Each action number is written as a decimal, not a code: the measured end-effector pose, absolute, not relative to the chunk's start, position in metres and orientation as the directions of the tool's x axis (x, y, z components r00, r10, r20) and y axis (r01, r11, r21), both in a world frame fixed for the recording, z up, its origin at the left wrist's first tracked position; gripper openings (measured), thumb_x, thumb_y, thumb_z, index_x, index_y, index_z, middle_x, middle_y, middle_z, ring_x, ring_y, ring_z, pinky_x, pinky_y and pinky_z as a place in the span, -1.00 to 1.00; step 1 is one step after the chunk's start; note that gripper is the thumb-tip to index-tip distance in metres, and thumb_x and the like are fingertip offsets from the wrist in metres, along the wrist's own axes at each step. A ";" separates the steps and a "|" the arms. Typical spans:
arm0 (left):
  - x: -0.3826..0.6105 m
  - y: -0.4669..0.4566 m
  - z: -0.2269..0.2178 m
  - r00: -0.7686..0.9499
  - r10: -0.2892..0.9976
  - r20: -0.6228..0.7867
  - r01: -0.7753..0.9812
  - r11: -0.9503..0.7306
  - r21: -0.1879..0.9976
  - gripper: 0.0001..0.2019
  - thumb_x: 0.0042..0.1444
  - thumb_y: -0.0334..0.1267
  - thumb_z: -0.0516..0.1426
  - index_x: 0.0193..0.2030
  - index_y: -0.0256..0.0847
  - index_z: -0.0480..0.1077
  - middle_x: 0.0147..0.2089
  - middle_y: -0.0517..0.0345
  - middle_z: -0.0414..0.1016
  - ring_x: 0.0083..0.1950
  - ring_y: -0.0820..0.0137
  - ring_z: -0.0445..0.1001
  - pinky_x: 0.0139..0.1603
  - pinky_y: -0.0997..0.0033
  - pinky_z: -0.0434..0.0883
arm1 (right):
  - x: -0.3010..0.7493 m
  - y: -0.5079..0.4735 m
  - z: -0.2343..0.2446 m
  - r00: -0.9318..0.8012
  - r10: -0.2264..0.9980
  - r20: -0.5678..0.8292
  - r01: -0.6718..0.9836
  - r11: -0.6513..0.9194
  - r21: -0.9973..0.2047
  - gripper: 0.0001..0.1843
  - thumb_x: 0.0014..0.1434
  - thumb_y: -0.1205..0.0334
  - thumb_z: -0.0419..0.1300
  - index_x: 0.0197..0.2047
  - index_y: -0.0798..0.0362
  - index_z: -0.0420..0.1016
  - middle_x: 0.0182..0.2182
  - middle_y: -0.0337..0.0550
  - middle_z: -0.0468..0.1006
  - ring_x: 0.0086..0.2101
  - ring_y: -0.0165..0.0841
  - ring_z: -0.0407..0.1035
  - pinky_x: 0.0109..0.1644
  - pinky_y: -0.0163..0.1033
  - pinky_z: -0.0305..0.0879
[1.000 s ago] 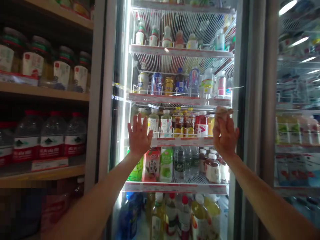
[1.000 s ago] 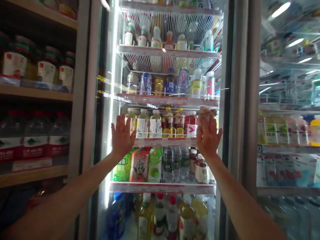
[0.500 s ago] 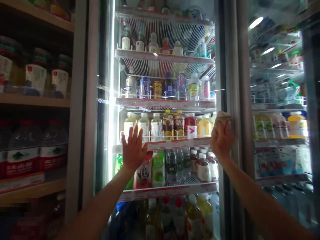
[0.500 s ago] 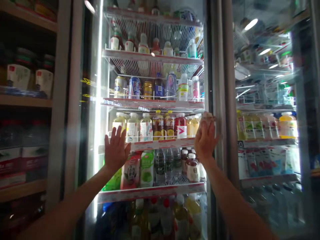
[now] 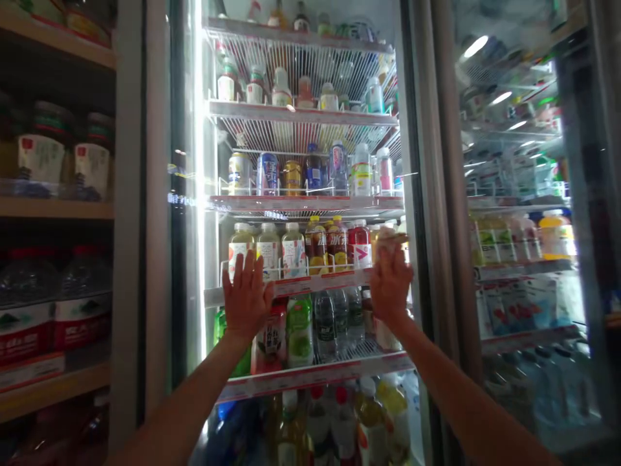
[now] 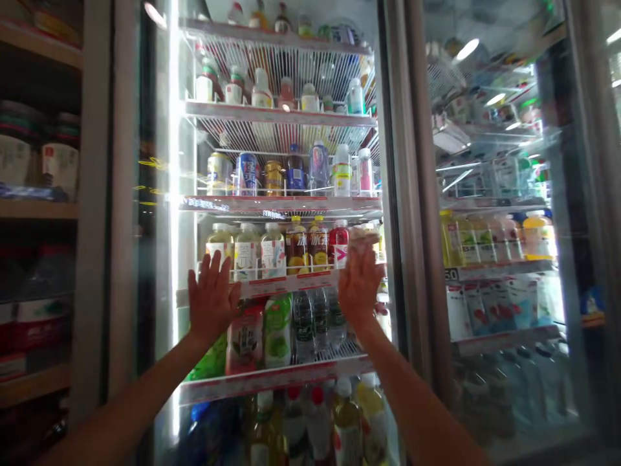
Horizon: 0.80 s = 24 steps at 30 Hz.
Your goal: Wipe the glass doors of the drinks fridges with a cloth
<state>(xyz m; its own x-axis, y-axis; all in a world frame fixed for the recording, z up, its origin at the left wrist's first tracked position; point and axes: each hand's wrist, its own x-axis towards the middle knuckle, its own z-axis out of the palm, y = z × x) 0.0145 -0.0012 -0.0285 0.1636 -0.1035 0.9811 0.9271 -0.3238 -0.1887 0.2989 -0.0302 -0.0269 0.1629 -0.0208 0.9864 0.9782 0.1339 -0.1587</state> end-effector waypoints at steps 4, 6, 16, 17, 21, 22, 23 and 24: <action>0.024 -0.004 -0.046 0.114 -0.072 0.991 0.931 -0.340 -0.132 -0.37 0.20 -0.25 -0.04 0.38 -0.15 -0.20 0.40 -0.10 -0.14 0.42 0.16 -0.25 0.34 -0.12 -0.14 | 0.244 -0.034 -0.057 -0.231 0.086 0.969 0.947 0.249 0.203 -0.47 0.19 0.24 -0.02 0.25 -0.07 0.18 0.28 -0.07 0.11 0.28 -0.15 -0.09 0.26 0.12 -0.06; 0.026 -0.005 -0.054 0.121 -0.056 0.991 0.927 -0.349 -0.133 -0.39 0.21 -0.24 -0.04 0.37 -0.16 -0.16 0.39 -0.10 -0.12 0.42 0.17 -0.24 0.34 -0.09 -0.12 | 0.251 -0.035 -0.060 -0.195 0.074 0.978 0.955 0.240 0.172 -0.48 0.21 0.25 -0.04 0.25 -0.11 0.17 0.26 -0.09 0.15 0.26 -0.15 -0.02 0.26 0.16 -0.09; 0.029 -0.009 -0.072 0.079 0.122 0.989 0.916 -0.401 -0.024 -0.50 0.23 -0.18 -0.10 0.31 -0.22 0.05 0.39 -0.08 -0.09 0.42 0.22 -0.29 0.37 -0.05 -0.21 | 0.219 -0.038 -0.074 -0.332 0.155 0.930 0.908 0.318 0.272 -0.49 0.21 0.22 -0.05 0.24 -0.09 0.20 0.28 -0.11 0.10 0.28 -0.15 -0.10 0.28 0.15 -0.15; 0.028 -0.011 -0.076 0.101 0.139 0.985 0.918 -0.395 -0.038 -0.50 0.23 -0.18 -0.10 0.30 -0.22 0.06 0.39 -0.08 -0.08 0.42 0.23 -0.29 0.37 -0.04 -0.20 | 0.220 -0.040 -0.077 -0.349 0.148 0.925 0.901 0.323 0.289 -0.51 0.21 0.23 -0.04 0.22 -0.11 0.23 0.27 -0.13 0.13 0.27 -0.17 -0.07 0.28 0.15 -0.17; 0.026 -0.018 -0.085 0.152 0.232 0.961 0.920 -0.388 -0.052 -0.50 0.23 -0.15 -0.11 0.29 -0.22 0.08 0.38 -0.06 -0.04 0.42 0.25 -0.30 0.37 0.00 -0.20 | 0.262 -0.042 -0.069 0.004 0.122 0.993 0.974 0.223 -0.031 -0.53 0.23 0.18 -0.07 0.19 0.03 0.29 0.29 0.07 0.04 0.24 -0.06 -0.01 0.22 0.22 -0.08; 0.026 -0.019 -0.085 0.151 0.254 0.955 0.920 -0.390 -0.041 -0.50 0.23 -0.15 -0.11 0.30 -0.22 0.08 0.39 -0.05 -0.05 0.42 0.24 -0.30 0.37 -0.01 -0.21 | 0.267 -0.043 -0.066 0.103 0.120 0.987 0.973 0.196 -0.125 -0.52 0.24 0.17 -0.09 0.19 0.09 0.28 0.30 0.13 0.00 0.25 -0.04 -0.02 0.19 0.22 -0.05; 0.026 -0.020 -0.084 0.145 0.275 0.950 0.919 -0.394 -0.026 -0.49 0.23 -0.15 -0.12 0.30 -0.22 0.07 0.39 -0.04 -0.07 0.42 0.23 -0.31 0.37 -0.02 -0.23 | 0.268 -0.044 -0.065 0.155 0.122 0.980 0.969 0.176 -0.175 -0.51 0.25 0.17 -0.11 0.20 0.12 0.26 0.31 0.17 -0.04 0.25 -0.02 -0.05 0.18 0.22 -0.02; 0.026 -0.020 -0.083 0.138 0.292 0.946 0.915 -0.403 -0.009 -0.49 0.23 -0.14 -0.12 0.30 -0.21 0.06 0.40 -0.03 -0.08 0.43 0.22 -0.31 0.37 -0.02 -0.25 | 0.263 -0.046 -0.067 0.136 0.143 0.980 0.973 0.168 -0.160 -0.50 0.26 0.17 -0.12 0.22 0.13 0.24 0.31 0.18 -0.06 0.26 -0.03 -0.07 0.18 0.20 -0.01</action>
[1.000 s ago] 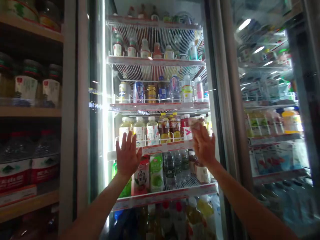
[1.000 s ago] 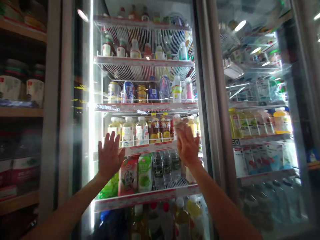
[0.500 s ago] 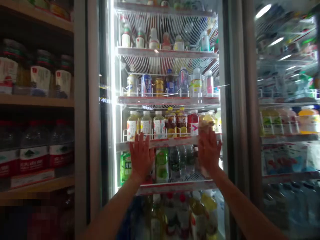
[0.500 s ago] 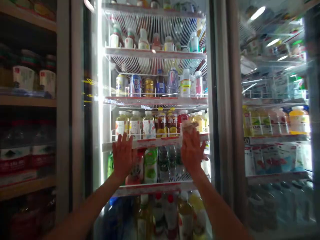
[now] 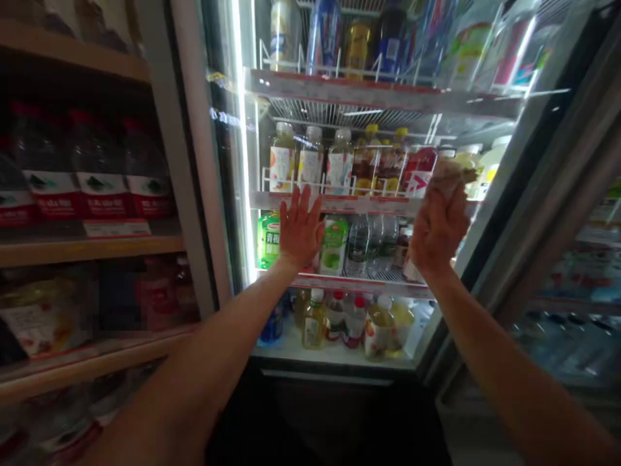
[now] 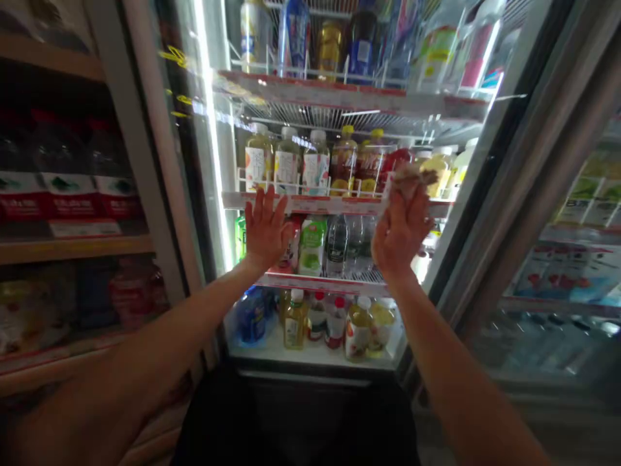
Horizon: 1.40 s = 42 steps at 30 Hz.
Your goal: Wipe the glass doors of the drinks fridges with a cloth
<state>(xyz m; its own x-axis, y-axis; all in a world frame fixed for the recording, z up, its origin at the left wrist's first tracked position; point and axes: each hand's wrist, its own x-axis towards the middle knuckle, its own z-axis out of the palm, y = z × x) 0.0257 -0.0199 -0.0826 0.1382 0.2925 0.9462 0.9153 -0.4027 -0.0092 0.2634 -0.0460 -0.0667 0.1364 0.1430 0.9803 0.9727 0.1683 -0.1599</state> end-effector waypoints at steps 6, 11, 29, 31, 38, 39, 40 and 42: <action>0.022 -0.019 -0.079 0.138 0.320 0.937 0.867 -0.497 0.042 -0.45 0.20 -0.11 -0.08 0.32 -0.16 0.01 0.42 0.06 -0.18 0.43 0.19 -0.36 0.37 -0.05 -0.33 | 0.237 -0.052 -0.091 -0.257 0.343 0.904 0.958 0.215 0.191 -0.49 0.22 0.19 -0.05 0.25 -0.11 0.16 0.29 -0.15 0.07 0.29 -0.19 -0.15 0.30 0.15 -0.20; 0.025 -0.015 -0.085 0.133 0.253 0.958 0.868 -0.496 0.011 -0.44 0.19 -0.14 -0.07 0.31 -0.25 0.02 0.42 -0.07 -0.17 0.43 0.17 -0.34 0.37 -0.06 -0.33 | 0.264 -0.045 -0.086 0.183 0.182 0.966 0.970 0.129 -0.208 -0.44 0.24 0.21 -0.14 0.30 0.06 0.04 0.31 0.05 -0.08 0.28 -0.03 -0.15 0.19 0.27 -0.08; 0.033 -0.016 -0.123 0.140 0.049 0.989 0.934 -0.340 -0.115 -0.48 0.19 -0.26 -0.03 0.29 -0.29 0.06 0.35 -0.21 0.01 0.42 0.18 -0.25 0.35 -0.02 -0.18 | 0.252 -0.048 -0.127 -0.251 0.192 0.949 0.946 0.256 0.198 -0.52 0.21 0.23 -0.03 0.19 0.02 0.25 0.27 0.04 0.10 0.27 -0.10 -0.07 0.25 0.14 -0.11; 0.030 -0.019 -0.125 0.163 0.082 0.983 0.939 -0.318 -0.129 -0.48 0.19 -0.25 -0.03 0.29 -0.26 0.07 0.36 -0.17 0.01 0.42 0.19 -0.26 0.35 -0.02 -0.15 | 0.262 -0.052 -0.123 -0.253 0.147 0.956 0.945 0.248 0.212 -0.57 0.22 0.23 -0.03 0.14 0.00 0.31 0.23 0.02 0.20 0.23 -0.15 0.03 0.25 0.13 -0.12; 0.029 -0.022 -0.129 0.167 0.149 0.975 0.956 -0.266 -0.124 -0.45 0.17 -0.19 -0.01 0.29 -0.27 0.05 0.36 -0.15 0.02 0.42 0.15 -0.27 0.34 -0.06 -0.08 | 0.272 -0.042 -0.114 0.003 0.142 0.990 0.989 0.148 -0.025 -0.46 0.15 0.12 0.03 0.14 0.25 0.33 0.27 0.29 0.03 0.21 0.08 0.03 0.11 0.18 0.08; 0.029 -0.023 -0.130 0.169 0.150 0.974 0.956 -0.265 -0.126 -0.45 0.17 -0.18 0.00 0.29 -0.27 0.05 0.36 -0.15 0.02 0.42 0.15 -0.27 0.33 -0.06 -0.07 | 0.260 -0.044 -0.120 -0.114 0.172 0.979 0.974 0.216 0.075 -0.48 0.16 0.13 0.03 0.14 0.19 0.34 0.27 0.22 0.05 0.22 0.04 0.02 0.15 0.18 0.03; 0.028 -0.024 -0.130 0.174 0.152 0.973 0.956 -0.264 -0.130 -0.45 0.18 -0.16 0.00 0.29 -0.26 0.05 0.36 -0.15 0.02 0.42 0.15 -0.27 0.33 -0.06 -0.06 | 0.248 -0.046 -0.127 -0.223 0.191 0.956 0.945 0.282 0.165 -0.51 0.16 0.13 0.02 0.13 0.13 0.35 0.27 0.14 0.09 0.23 0.00 0.02 0.20 0.19 -0.03; 0.026 -0.027 -0.132 0.191 0.164 0.968 0.954 -0.263 -0.143 -0.44 0.18 -0.12 -0.01 0.29 -0.26 0.05 0.36 -0.15 0.02 0.42 0.15 -0.27 0.32 -0.05 -0.04 | 0.239 -0.050 -0.136 -0.337 0.183 0.923 0.900 0.350 0.259 -0.55 0.18 0.16 0.01 0.13 0.04 0.35 0.24 0.04 0.17 0.22 -0.07 0.05 0.25 0.18 -0.14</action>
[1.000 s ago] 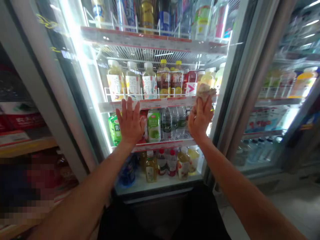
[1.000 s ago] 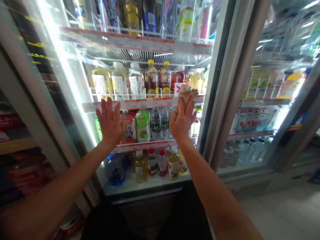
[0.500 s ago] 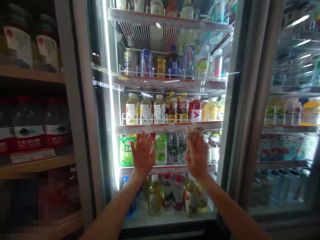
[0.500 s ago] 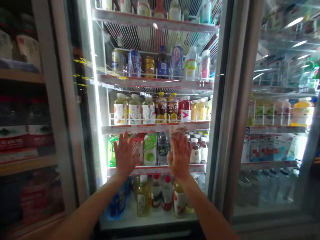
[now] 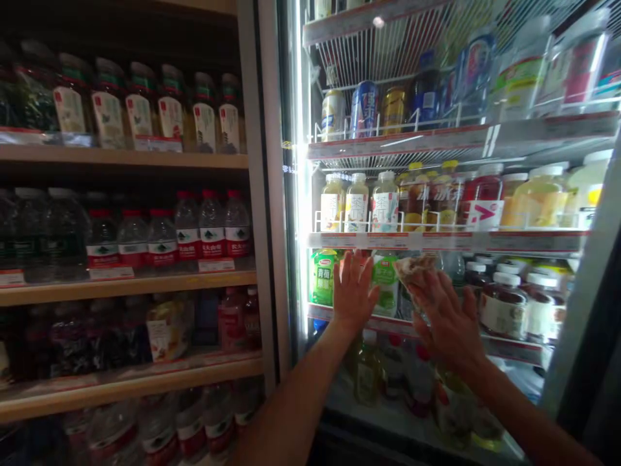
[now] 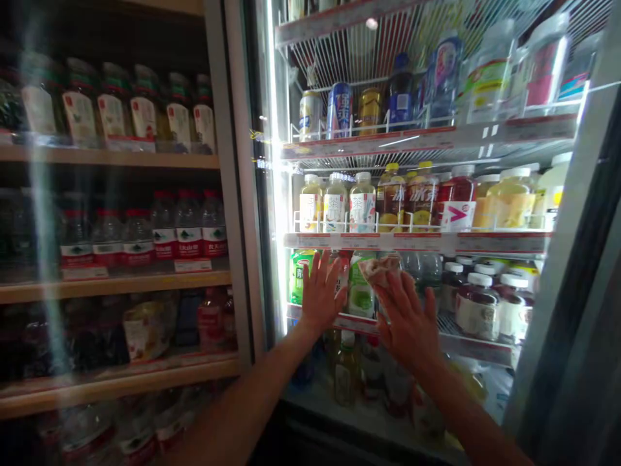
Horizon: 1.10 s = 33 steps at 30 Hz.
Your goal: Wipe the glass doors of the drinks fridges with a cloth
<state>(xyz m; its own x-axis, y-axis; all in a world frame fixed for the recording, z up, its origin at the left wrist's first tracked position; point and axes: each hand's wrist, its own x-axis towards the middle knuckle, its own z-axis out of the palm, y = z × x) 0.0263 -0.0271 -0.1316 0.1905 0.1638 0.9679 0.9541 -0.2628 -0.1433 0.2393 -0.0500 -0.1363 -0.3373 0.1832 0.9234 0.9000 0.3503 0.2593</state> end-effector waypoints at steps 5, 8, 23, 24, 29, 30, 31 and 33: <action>0.024 -0.029 -0.139 0.213 0.193 0.958 0.955 -0.248 -0.163 -0.42 0.18 -0.06 -0.01 0.29 -0.24 0.04 0.37 -0.08 0.02 0.42 0.17 -0.28 0.33 -0.03 -0.04 | 0.265 -0.049 -0.132 -0.003 0.072 0.997 0.979 0.202 -0.012 -0.54 0.15 0.16 0.07 0.09 0.15 0.39 0.26 0.20 0.10 0.21 0.02 0.08 0.17 0.15 0.02; 0.024 -0.028 -0.142 0.193 0.191 0.962 0.960 -0.242 -0.144 -0.40 0.17 -0.07 0.01 0.30 -0.24 0.03 0.36 -0.10 0.02 0.42 0.14 -0.27 0.33 -0.04 -0.04 | 0.253 -0.053 -0.137 -0.017 0.130 0.991 0.975 0.221 -0.012 -0.51 0.15 0.12 0.05 0.10 0.18 0.38 0.25 0.23 0.11 0.20 0.04 0.07 0.14 0.15 0.07; 0.034 -0.032 -0.167 0.139 0.192 0.972 0.945 -0.321 -0.071 -0.27 0.18 -0.13 0.04 0.38 -0.14 -0.29 0.40 -0.14 -0.17 0.41 0.08 -0.25 0.31 -0.19 -0.10 | 0.279 -0.058 -0.188 -0.099 0.284 0.954 0.978 0.206 0.040 -0.41 0.17 0.31 -0.01 0.28 0.00 0.11 0.33 0.02 -0.07 0.28 -0.08 -0.13 0.25 0.14 -0.08; 0.034 -0.033 -0.167 0.147 0.198 0.969 0.942 -0.327 -0.076 -0.27 0.18 -0.13 0.04 0.38 -0.14 -0.30 0.41 -0.14 -0.18 0.41 0.07 -0.24 0.30 -0.21 -0.10 | 0.281 -0.057 -0.191 -0.114 0.281 0.953 0.977 0.203 0.057 -0.42 0.17 0.31 -0.01 0.27 -0.01 0.12 0.33 0.01 -0.06 0.28 -0.10 -0.12 0.26 0.14 -0.11; 0.036 -0.033 -0.167 0.159 0.166 0.973 0.942 -0.321 -0.099 -0.25 0.18 -0.14 0.05 0.37 -0.14 -0.34 0.41 -0.15 -0.24 0.41 0.04 -0.25 0.28 -0.27 -0.08 | 0.298 -0.055 -0.203 0.223 0.171 0.960 0.972 0.033 -0.232 -0.41 0.21 0.32 -0.04 0.31 0.05 0.02 0.34 0.12 -0.15 0.27 -0.06 -0.10 0.20 0.17 -0.01; 0.037 -0.033 -0.167 0.158 0.158 0.975 0.943 -0.318 -0.101 -0.24 0.18 -0.14 0.05 0.37 -0.14 -0.34 0.41 -0.16 -0.24 0.41 0.04 -0.25 0.27 -0.28 -0.08 | 0.292 -0.057 -0.207 0.219 0.190 0.957 0.971 0.049 -0.232 -0.39 0.20 0.32 -0.04 0.32 0.06 0.00 0.34 0.11 -0.18 0.28 -0.04 -0.13 0.20 0.17 0.01; 0.037 -0.034 -0.169 0.160 0.152 0.975 0.943 -0.316 -0.105 -0.24 0.17 -0.13 0.06 0.37 -0.14 -0.34 0.41 -0.16 -0.24 0.41 0.03 -0.24 0.27 -0.28 -0.07 | 0.284 -0.058 -0.212 0.166 0.230 0.959 0.978 0.090 -0.191 -0.37 0.19 0.32 -0.02 0.33 0.05 -0.01 0.35 0.09 -0.19 0.29 -0.03 -0.16 0.21 0.16 0.01; 0.038 -0.036 -0.176 0.179 0.167 0.970 0.942 -0.313 -0.120 -0.23 0.16 -0.14 0.07 0.37 -0.12 -0.32 0.41 -0.14 -0.25 0.41 0.03 -0.24 0.27 -0.27 -0.05 | 0.267 -0.061 -0.222 -0.007 0.313 0.950 0.980 0.190 -0.055 -0.35 0.14 0.34 0.01 0.31 0.01 0.04 0.34 0.01 -0.13 0.29 -0.05 -0.19 0.25 0.15 -0.05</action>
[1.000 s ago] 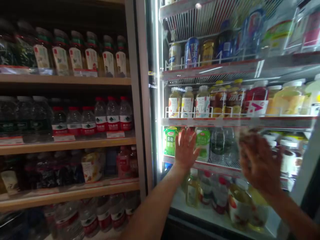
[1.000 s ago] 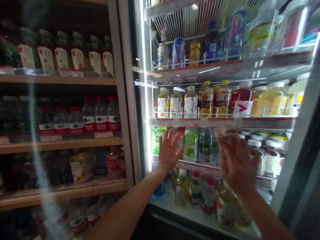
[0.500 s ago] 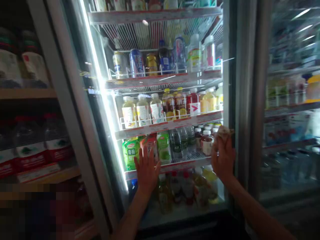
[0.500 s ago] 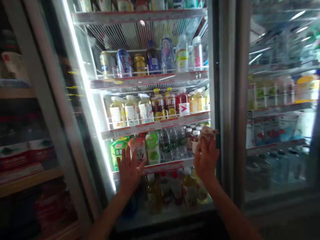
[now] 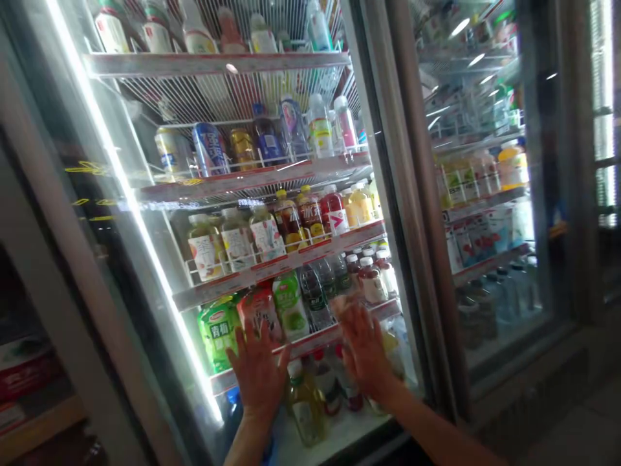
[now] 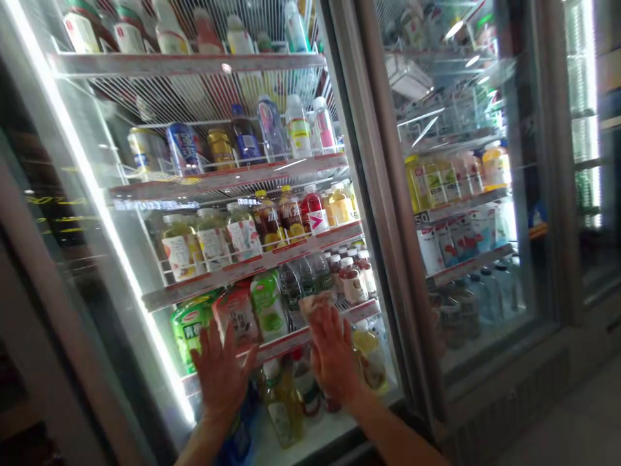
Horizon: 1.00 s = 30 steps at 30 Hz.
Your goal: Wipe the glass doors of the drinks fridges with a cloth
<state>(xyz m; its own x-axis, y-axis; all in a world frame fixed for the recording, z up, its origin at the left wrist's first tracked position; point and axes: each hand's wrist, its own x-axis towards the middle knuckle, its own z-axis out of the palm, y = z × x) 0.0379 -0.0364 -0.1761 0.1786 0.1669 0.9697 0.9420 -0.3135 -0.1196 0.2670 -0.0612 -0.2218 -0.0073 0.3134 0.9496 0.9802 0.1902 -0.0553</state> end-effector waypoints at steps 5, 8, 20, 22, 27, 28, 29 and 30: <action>0.036 -0.041 -0.210 0.267 0.207 0.941 0.929 -0.316 -0.194 -0.29 0.17 -0.19 0.05 0.37 -0.12 -0.24 0.42 -0.08 -0.23 0.41 0.07 -0.23 0.30 -0.20 -0.07 | 0.286 -0.060 -0.226 0.023 0.286 0.958 0.992 0.116 -0.059 -0.39 0.20 0.36 -0.03 0.31 -0.03 0.04 0.31 0.05 -0.01 0.27 -0.09 -0.08 0.25 0.19 -0.10; 0.037 -0.041 -0.224 0.246 0.207 0.947 0.933 -0.314 -0.173 -0.28 0.15 -0.20 0.06 0.37 -0.09 -0.24 0.42 -0.05 -0.24 0.41 0.10 -0.23 0.32 -0.16 -0.09 | 0.304 -0.058 -0.226 0.245 0.211 0.946 0.969 -0.011 -0.249 -0.34 0.24 0.30 -0.05 0.37 0.00 -0.17 0.33 0.16 -0.12 0.26 0.00 -0.06 0.16 0.23 0.04; 0.038 -0.041 -0.226 0.233 0.209 0.950 0.944 -0.283 -0.170 -0.25 0.12 -0.18 0.10 0.37 -0.12 -0.21 0.40 -0.05 -0.15 0.41 0.15 -0.22 0.35 -0.08 -0.15 | 0.277 -0.061 -0.248 0.147 0.265 0.953 0.982 0.079 -0.173 -0.23 0.19 0.32 -0.02 0.38 -0.03 -0.33 0.35 0.06 -0.27 0.28 0.04 -0.17 0.17 0.28 0.03; 0.038 -0.041 -0.227 0.234 0.210 0.949 0.943 -0.285 -0.170 -0.26 0.12 -0.17 0.10 0.37 -0.12 -0.19 0.40 -0.06 -0.12 0.41 0.15 -0.22 0.36 -0.08 -0.15 | 0.263 -0.063 -0.247 0.038 0.317 0.948 0.985 0.145 -0.088 -0.21 0.17 0.34 -0.01 0.38 -0.02 -0.31 0.35 0.05 -0.26 0.29 0.03 -0.19 0.18 0.25 0.04; 0.033 -0.042 -0.226 0.268 0.217 0.939 0.936 -0.291 -0.200 -0.29 0.13 -0.21 0.08 0.36 -0.13 -0.17 0.41 -0.05 -0.15 0.41 0.15 -0.21 0.36 -0.04 -0.17 | 0.279 -0.063 -0.240 -0.104 0.315 0.943 0.987 0.151 0.059 -0.21 0.17 0.38 -0.01 0.38 -0.10 -0.29 0.33 0.01 -0.06 0.26 -0.03 -0.04 0.22 0.24 -0.02; 0.033 -0.042 -0.226 0.273 0.211 0.939 0.934 -0.291 -0.206 -0.29 0.14 -0.21 0.08 0.37 -0.12 -0.18 0.41 -0.05 -0.16 0.41 0.16 -0.20 0.36 -0.04 -0.16 | 0.293 -0.062 -0.236 -0.010 0.284 0.959 0.996 0.087 -0.015 -0.22 0.19 0.36 -0.01 0.38 -0.11 -0.31 0.33 0.04 -0.06 0.25 -0.01 -0.01 0.18 0.27 0.02; 0.032 -0.041 -0.227 0.273 0.203 0.940 0.934 -0.290 -0.209 -0.29 0.14 -0.22 0.07 0.37 -0.11 -0.19 0.41 -0.04 -0.15 0.41 0.16 -0.20 0.36 -0.04 -0.14 | 0.306 -0.061 -0.232 0.096 0.244 0.965 0.994 0.026 -0.105 -0.22 0.20 0.34 -0.01 0.38 -0.10 -0.34 0.33 0.09 -0.08 0.23 0.03 0.01 0.14 0.29 0.06; 0.033 -0.041 -0.227 0.270 0.199 0.942 0.935 -0.290 -0.206 -0.29 0.14 -0.22 0.06 0.37 -0.10 -0.20 0.40 -0.03 -0.15 0.41 0.17 -0.20 0.36 -0.05 -0.14 | 0.316 -0.060 -0.229 0.191 0.203 0.961 0.981 -0.019 -0.191 -0.22 0.21 0.31 -0.01 0.38 -0.09 -0.35 0.33 0.13 -0.12 0.22 0.07 0.02 0.10 0.31 0.11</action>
<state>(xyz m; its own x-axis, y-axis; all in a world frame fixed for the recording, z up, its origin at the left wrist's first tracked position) 0.0326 -0.0410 -0.2270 0.2699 0.1993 0.9420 0.9345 -0.2898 -0.2065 0.3158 -0.0599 -0.2289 0.1907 0.2026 0.9605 0.9814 -0.0192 -0.1908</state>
